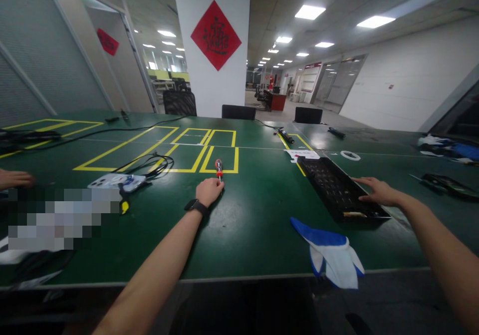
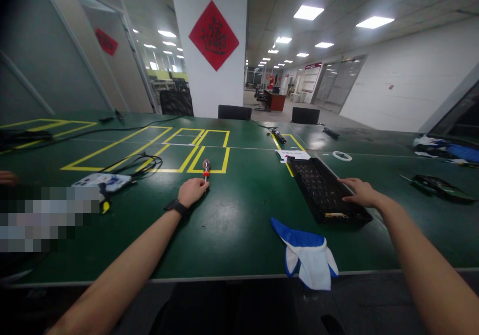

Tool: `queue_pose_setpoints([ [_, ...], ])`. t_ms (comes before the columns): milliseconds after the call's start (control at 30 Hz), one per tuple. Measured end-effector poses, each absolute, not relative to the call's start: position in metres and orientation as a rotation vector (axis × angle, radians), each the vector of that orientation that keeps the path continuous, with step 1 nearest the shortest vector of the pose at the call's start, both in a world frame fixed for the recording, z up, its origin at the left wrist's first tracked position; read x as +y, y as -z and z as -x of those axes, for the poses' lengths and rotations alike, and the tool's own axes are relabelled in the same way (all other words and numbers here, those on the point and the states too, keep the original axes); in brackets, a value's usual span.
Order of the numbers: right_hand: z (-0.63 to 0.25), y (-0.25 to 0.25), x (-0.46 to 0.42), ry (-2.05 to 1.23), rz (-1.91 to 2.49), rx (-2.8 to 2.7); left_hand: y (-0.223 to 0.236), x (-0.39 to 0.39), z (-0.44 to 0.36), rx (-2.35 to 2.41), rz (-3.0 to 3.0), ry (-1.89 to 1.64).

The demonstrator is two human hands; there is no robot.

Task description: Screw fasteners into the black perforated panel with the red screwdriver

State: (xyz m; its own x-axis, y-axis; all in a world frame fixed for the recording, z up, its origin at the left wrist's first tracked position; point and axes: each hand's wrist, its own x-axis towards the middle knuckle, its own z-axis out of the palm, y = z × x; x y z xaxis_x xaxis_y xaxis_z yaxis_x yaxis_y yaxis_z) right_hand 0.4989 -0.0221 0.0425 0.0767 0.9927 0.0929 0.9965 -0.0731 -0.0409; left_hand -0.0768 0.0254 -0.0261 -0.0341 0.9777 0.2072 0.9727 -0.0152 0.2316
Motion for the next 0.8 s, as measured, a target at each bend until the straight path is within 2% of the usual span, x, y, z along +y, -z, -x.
queue_pose_setpoints([
  [167,-0.503,-0.038,-0.025,-0.122,2.238,-2.08,0.025,0.025,0.076,2.206,-2.153,-0.471],
  [300,-0.48,-0.044,-0.044,-0.723,2.196,-2.163,0.025,0.025,0.076,2.199,-2.156,-0.471],
  [367,-0.467,-0.047,-0.055,-0.915,2.13,-2.224,0.026,0.025,0.076,2.197,-2.165,-0.472],
  [533,-0.453,-0.053,-0.065,-0.76,2.083,-2.29,0.028,0.026,0.077,2.196,-2.182,-0.49],
  [800,-0.444,-0.062,-0.058,-0.752,2.148,-2.404,0.025,0.024,0.076,2.197,-2.151,-0.485],
])
